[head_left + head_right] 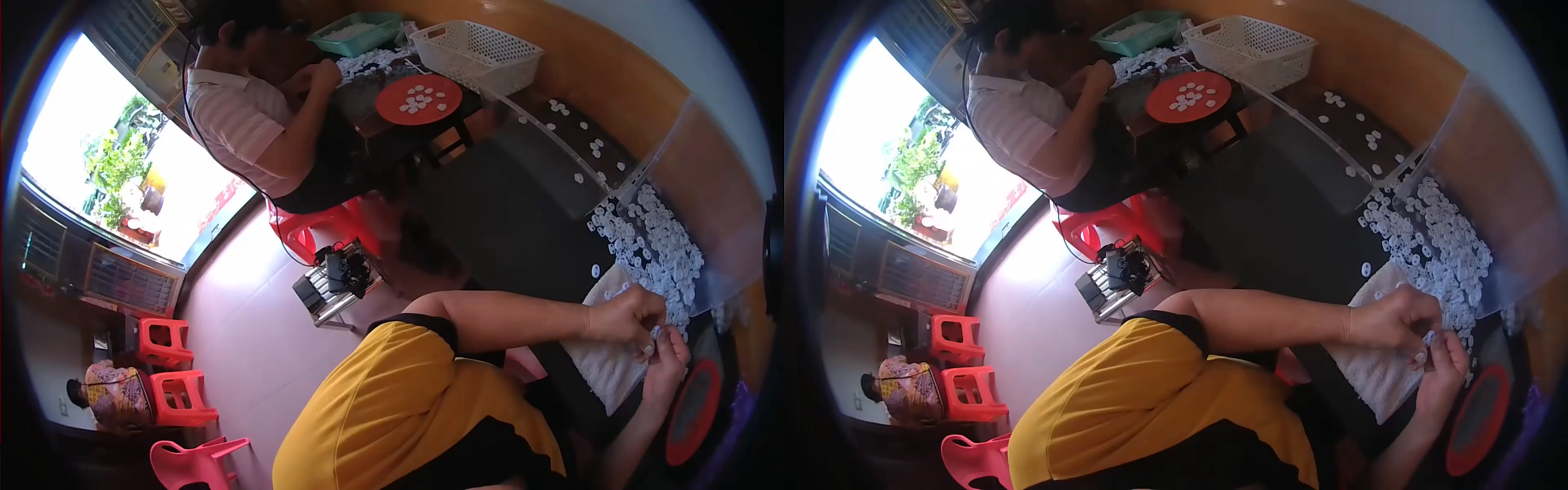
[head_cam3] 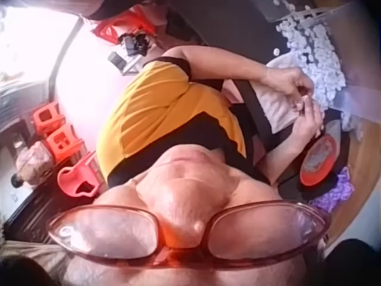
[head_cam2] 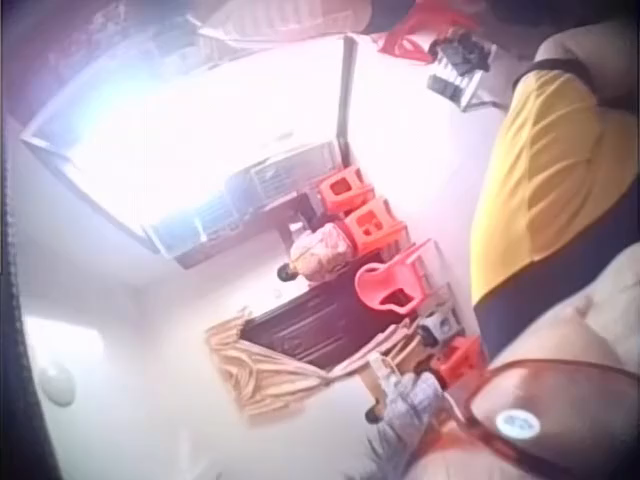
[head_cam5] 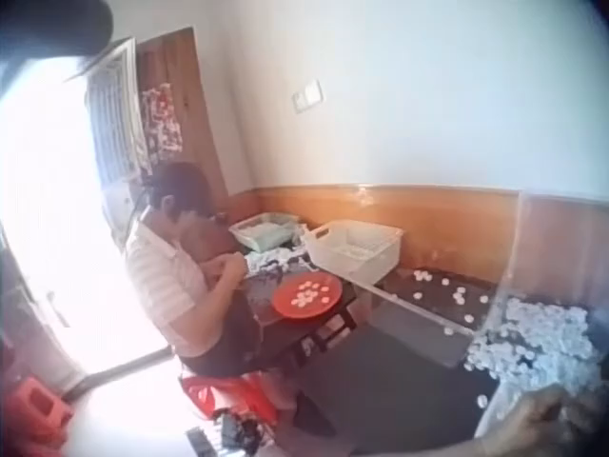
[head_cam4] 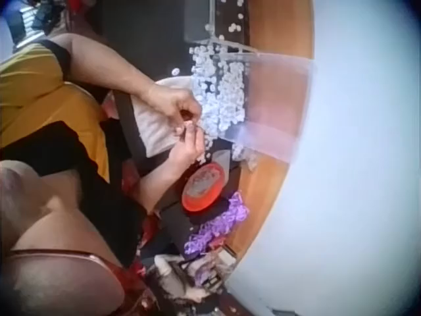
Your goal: Inspecting and sorting small white plastic components on a workbench.
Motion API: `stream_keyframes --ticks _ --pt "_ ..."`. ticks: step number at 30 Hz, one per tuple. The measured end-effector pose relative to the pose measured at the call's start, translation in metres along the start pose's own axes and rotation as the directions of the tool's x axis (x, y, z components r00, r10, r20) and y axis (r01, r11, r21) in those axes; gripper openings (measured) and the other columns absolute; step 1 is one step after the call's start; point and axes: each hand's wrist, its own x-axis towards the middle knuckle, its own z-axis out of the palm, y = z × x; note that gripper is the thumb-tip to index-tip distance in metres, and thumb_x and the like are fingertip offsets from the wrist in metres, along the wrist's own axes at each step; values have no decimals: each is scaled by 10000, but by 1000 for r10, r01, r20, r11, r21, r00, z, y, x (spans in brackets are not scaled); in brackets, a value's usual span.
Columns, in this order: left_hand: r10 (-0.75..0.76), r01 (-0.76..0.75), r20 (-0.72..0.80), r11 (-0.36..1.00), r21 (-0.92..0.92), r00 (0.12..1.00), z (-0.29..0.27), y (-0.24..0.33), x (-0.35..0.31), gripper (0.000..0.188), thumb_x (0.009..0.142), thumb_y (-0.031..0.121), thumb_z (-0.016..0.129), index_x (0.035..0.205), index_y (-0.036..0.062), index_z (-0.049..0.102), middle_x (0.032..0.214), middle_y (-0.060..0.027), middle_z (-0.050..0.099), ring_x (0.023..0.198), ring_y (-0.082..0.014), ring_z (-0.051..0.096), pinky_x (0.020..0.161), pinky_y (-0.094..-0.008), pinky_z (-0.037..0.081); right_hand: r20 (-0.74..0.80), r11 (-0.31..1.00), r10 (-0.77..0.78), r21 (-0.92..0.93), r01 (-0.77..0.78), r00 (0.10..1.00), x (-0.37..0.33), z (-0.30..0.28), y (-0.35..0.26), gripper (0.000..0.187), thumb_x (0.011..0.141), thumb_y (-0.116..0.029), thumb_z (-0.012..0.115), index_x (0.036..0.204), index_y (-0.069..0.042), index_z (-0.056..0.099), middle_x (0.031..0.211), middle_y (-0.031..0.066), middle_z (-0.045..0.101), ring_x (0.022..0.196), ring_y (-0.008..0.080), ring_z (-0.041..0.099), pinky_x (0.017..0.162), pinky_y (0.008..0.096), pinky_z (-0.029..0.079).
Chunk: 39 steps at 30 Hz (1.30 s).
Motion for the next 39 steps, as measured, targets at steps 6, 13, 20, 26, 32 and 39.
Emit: stream_keyframes --ticks 6,13,20,26,32,39 --pt "13 -14 -64 1000 -21 998 3 -6 -3 235 712 -5 780 860 -23 598 750 -46 616 682 -105 615 561 -264 516 -156 998 19 55 -10 988 -16 19 1 154 968 -181 559 960 -33 601 712 -8 518 547 96 475 480 230 347" --pt "17 -19 -69 1000 -25 997 -7 23 -6 161 811 -125 673 909 -65 561 815 -169 661 725 -264 707 655 -342 615 176 980 -102 189 68 979 1 34 -8 195 955 -165 587 857 -6 646 679 20 589 540 91 560 503 204 394" --pt "-49 55 -146 998 36 988 7 14 -7 244 765 4 794 956 3 643 836 -19 655 719 -66 571 644 -195 462 159 986 -142 112 125 977 -7 19 -1 204 947 -169 582 834 -15 650 620 -3 557 532 76 546 499 203 386" --pt "-12 20 -148 998 52 989 6 13 -9 272 760 13 804 971 -1 634 819 -19 651 709 -67 571 618 -197 461 216 993 -112 55 102 970 -6 19 -8 209 932 -177 570 815 -21 644 634 -4 554 553 77 542 514 211 399" --pt "53 -30 -129 984 173 990 5 7 -5 271 737 -35 799 944 -7 626 786 -10 623 688 -62 597 645 -206 512 140 995 -102 11 101 985 -7 17 -17 221 918 -207 604 799 -24 642 644 -5 565 552 75 538 514 208 390" --pt "150 -122 -89 957 262 985 -2 5 -7 240 721 -16 814 883 12 640 752 8 618 665 -39 568 605 -186 475 207 985 -141 -68 158 968 -5 17 -14 211 923 -173 591 781 -25 640 603 -10 539 546 66 525 507 210 381"
